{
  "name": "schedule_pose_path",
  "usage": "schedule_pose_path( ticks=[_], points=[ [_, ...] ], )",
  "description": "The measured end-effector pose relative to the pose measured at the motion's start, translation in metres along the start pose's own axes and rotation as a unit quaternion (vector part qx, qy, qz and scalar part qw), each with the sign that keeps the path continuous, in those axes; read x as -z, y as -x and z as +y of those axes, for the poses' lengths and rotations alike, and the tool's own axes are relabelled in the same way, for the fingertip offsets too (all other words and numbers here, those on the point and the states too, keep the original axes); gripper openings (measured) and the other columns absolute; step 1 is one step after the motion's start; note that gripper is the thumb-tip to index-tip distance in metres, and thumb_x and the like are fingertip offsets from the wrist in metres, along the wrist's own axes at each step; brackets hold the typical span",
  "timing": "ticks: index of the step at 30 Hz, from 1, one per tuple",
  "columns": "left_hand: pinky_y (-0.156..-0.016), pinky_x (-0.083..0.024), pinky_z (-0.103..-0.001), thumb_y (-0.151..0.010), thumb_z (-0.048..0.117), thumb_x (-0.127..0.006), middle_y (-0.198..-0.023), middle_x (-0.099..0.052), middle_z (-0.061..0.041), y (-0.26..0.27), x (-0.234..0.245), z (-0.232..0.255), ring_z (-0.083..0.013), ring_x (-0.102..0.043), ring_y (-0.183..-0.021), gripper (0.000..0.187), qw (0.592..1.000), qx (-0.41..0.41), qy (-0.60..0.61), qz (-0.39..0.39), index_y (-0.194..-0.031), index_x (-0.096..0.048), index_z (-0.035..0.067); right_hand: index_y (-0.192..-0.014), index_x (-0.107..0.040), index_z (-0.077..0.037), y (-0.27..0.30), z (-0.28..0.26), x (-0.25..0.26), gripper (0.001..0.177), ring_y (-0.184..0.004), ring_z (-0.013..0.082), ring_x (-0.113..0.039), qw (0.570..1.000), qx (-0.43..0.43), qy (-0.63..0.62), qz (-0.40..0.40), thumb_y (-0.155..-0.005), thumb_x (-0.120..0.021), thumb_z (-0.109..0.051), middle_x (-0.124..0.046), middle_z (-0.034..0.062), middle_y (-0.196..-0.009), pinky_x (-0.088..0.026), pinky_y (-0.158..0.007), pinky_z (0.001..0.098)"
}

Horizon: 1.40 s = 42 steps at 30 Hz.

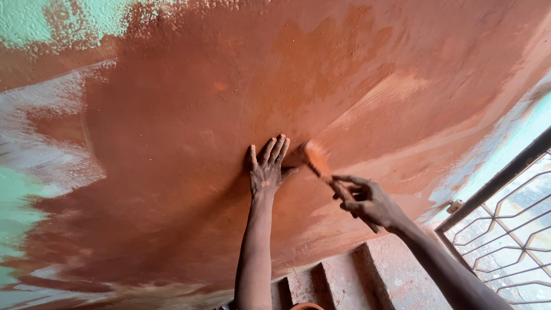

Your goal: The person paints a wall with reddish-brown paint using a brush. They repeatedly dip the brush into a bucket and apply paint in broad strokes, gradually covering the underlying green surface.

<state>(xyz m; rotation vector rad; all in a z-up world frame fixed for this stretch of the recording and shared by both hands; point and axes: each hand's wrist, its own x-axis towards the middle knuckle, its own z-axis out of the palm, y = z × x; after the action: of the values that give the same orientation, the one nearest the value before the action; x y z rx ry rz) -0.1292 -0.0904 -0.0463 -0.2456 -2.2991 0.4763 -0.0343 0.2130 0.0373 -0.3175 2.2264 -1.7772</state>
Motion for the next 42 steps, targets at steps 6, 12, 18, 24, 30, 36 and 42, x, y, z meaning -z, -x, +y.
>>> schedule_pose_path(
  ticks=[6, 12, 18, 24, 30, 36, 42],
  points=[
    [-0.127, -0.011, -0.064, -0.086, 0.085, -0.048, -0.174, 0.004, 0.01, 0.003, 0.002, 0.005, -0.0141, 0.004, -0.16, 0.11, 1.0, 0.01, -0.013, -0.005, -0.169, -0.006, 0.027, -0.148, -0.057, -0.009, 0.015, -0.033, 0.073, 0.06, -0.083, 0.0187, -0.072, 0.975, 0.12, -0.048, 0.178, -0.089, -0.069, -0.012, -0.077, 0.0159, -0.113, -0.06, -0.063, 0.0317],
    [-0.127, -0.012, -0.065, -0.082, 0.08, -0.058, -0.174, 0.0, 0.007, -0.004, 0.018, 0.014, -0.0173, 0.0, -0.16, 0.115, 0.999, 0.037, -0.008, -0.026, -0.168, -0.007, 0.022, -0.148, -0.044, -0.008, 0.011, -0.028, 0.058, 0.065, -0.08, 0.0187, -0.07, 0.906, 0.258, -0.129, 0.311, -0.088, -0.07, -0.006, -0.072, 0.0184, -0.117, -0.06, -0.06, 0.0301],
    [-0.126, -0.012, -0.063, -0.086, 0.066, -0.067, -0.174, -0.004, 0.002, -0.007, 0.056, 0.018, -0.0194, -0.006, -0.159, 0.11, 0.997, 0.049, -0.035, -0.058, -0.167, -0.01, 0.018, -0.143, -0.059, -0.015, 0.008, -0.019, 0.037, 0.064, -0.079, 0.0191, -0.071, 0.998, 0.032, 0.049, -0.027, -0.081, -0.074, -0.009, -0.079, 0.0123, -0.112, -0.059, -0.057, 0.0307],
    [-0.126, -0.012, -0.062, -0.089, 0.057, -0.07, -0.174, -0.006, -0.006, 0.001, 0.077, 0.01, -0.0217, -0.012, -0.16, 0.108, 0.996, 0.019, 0.049, -0.073, -0.166, -0.009, 0.012, -0.147, -0.057, -0.008, 0.018, -0.038, 0.08, 0.062, -0.077, 0.0186, -0.07, 0.968, 0.157, -0.097, 0.171, -0.087, -0.071, -0.008, -0.076, 0.0211, -0.114, -0.055, -0.057, 0.0296],
    [-0.126, -0.023, -0.064, -0.093, 0.06, -0.066, -0.172, -0.019, -0.017, -0.005, 0.112, 0.048, -0.031, -0.036, -0.153, 0.1, 0.926, -0.032, 0.353, 0.13, -0.163, -0.016, 0.008, -0.15, -0.038, -0.006, 0.009, -0.021, 0.033, 0.07, -0.084, 0.0178, -0.069, 0.924, 0.271, -0.151, 0.224, -0.09, -0.075, -0.012, -0.069, 0.0242, -0.123, -0.059, -0.064, 0.0296],
    [-0.114, -0.033, -0.062, -0.082, 0.057, -0.077, -0.158, -0.036, -0.02, -0.004, 0.171, 0.079, -0.0358, -0.046, -0.14, 0.101, 0.889, -0.081, 0.419, 0.166, -0.157, -0.026, 0.013, -0.15, -0.032, -0.009, -0.006, -0.013, -0.006, 0.069, -0.08, 0.0166, -0.066, 0.96, 0.221, -0.129, 0.109, -0.092, -0.069, -0.014, -0.067, 0.0209, -0.126, -0.058, -0.065, 0.0297],
    [-0.109, -0.043, -0.049, -0.09, 0.019, -0.08, -0.152, -0.049, -0.019, -0.021, 0.179, 0.068, -0.0316, -0.056, -0.127, 0.057, 0.892, -0.017, 0.396, 0.217, -0.142, -0.058, 0.011, -0.157, -0.033, -0.012, -0.016, -0.028, -0.008, 0.064, -0.1, 0.0186, -0.065, 0.974, 0.212, -0.085, 0.008, -0.1, -0.06, -0.023, -0.065, 0.0218, -0.134, -0.056, -0.08, 0.0317]
  ],
)
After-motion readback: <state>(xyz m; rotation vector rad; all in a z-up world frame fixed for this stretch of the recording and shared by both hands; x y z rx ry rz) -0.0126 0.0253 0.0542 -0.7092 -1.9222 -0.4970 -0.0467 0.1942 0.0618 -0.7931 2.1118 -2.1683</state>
